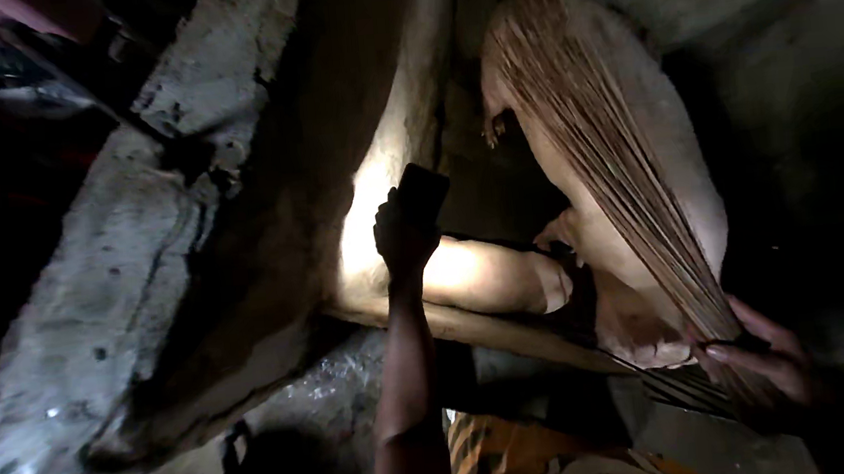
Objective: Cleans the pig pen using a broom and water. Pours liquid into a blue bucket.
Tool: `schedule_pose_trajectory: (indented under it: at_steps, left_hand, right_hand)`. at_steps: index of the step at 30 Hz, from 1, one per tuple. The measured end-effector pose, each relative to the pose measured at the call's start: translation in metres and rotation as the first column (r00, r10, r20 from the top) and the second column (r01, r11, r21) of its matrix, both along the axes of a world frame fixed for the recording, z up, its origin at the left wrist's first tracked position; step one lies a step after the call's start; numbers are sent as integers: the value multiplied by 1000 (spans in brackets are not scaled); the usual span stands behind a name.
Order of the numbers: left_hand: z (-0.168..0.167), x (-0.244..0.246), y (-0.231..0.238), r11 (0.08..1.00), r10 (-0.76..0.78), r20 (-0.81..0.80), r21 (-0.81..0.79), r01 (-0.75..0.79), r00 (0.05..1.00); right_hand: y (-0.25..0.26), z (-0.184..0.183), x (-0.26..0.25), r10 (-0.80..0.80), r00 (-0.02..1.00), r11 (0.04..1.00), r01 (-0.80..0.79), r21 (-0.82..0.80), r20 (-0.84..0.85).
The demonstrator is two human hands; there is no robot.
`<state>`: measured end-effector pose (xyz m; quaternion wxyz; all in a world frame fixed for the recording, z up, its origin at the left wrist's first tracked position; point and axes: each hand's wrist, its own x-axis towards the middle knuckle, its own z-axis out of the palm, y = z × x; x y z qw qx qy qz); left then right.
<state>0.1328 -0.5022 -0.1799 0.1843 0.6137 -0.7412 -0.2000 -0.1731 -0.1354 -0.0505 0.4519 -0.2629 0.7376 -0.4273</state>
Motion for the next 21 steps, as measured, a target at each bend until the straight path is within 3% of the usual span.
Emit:
schedule_pose_trajectory:
  at_steps: [7,12,17,21]
  left_hand:
    - [13,-8,-6,997,19,25,76,-21,1000]
    - [12,-8,-5,985,-87,23,153,82,996]
    - [13,-14,-3,972,-159,41,181,149,986]
    - [10,-14,-3,964,-214,49,175,203,976]
  right_hand:
    - [27,17,39,-87,995,996,87,5,40]
    - [53,19,59,-95,994,995,96,-38,48]
    - [72,24,89,-261,958,961,270,-63,118]
    - [101,16,99,-275,957,953,284,-103,95]
